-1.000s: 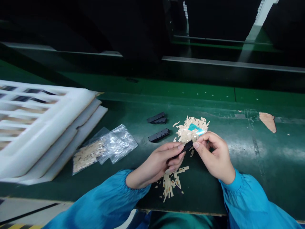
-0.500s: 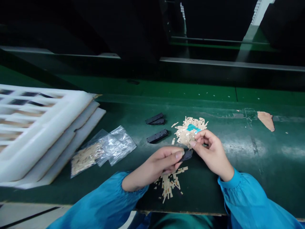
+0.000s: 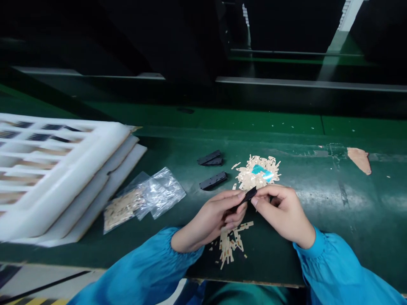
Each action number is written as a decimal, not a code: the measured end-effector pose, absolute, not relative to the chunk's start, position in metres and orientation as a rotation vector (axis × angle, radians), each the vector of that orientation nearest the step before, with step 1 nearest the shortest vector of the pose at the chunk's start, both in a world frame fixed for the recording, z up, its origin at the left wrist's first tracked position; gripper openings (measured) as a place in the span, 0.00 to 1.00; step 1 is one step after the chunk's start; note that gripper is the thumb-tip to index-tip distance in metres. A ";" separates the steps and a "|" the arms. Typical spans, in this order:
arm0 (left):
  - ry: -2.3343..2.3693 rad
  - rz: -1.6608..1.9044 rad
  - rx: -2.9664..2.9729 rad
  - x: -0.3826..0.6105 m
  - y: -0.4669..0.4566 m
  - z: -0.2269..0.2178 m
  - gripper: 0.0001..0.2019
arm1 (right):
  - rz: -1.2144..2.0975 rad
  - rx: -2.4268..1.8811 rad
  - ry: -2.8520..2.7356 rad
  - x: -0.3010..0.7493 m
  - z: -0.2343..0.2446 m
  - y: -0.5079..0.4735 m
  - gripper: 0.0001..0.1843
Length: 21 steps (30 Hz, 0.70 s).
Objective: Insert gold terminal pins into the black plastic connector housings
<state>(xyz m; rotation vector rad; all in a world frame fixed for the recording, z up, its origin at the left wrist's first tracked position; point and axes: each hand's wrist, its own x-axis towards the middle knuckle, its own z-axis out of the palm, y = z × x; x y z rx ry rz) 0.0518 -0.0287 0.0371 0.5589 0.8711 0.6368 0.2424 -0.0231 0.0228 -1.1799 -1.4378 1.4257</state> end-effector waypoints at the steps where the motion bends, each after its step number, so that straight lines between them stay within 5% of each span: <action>1: 0.858 0.633 0.544 0.052 -0.029 0.037 0.20 | 1.417 -1.187 -1.443 0.242 0.023 -0.023 0.08; 21: 0.890 0.719 0.623 0.060 -0.037 0.031 0.22 | 1.310 -1.187 -1.377 0.236 0.019 -0.026 0.07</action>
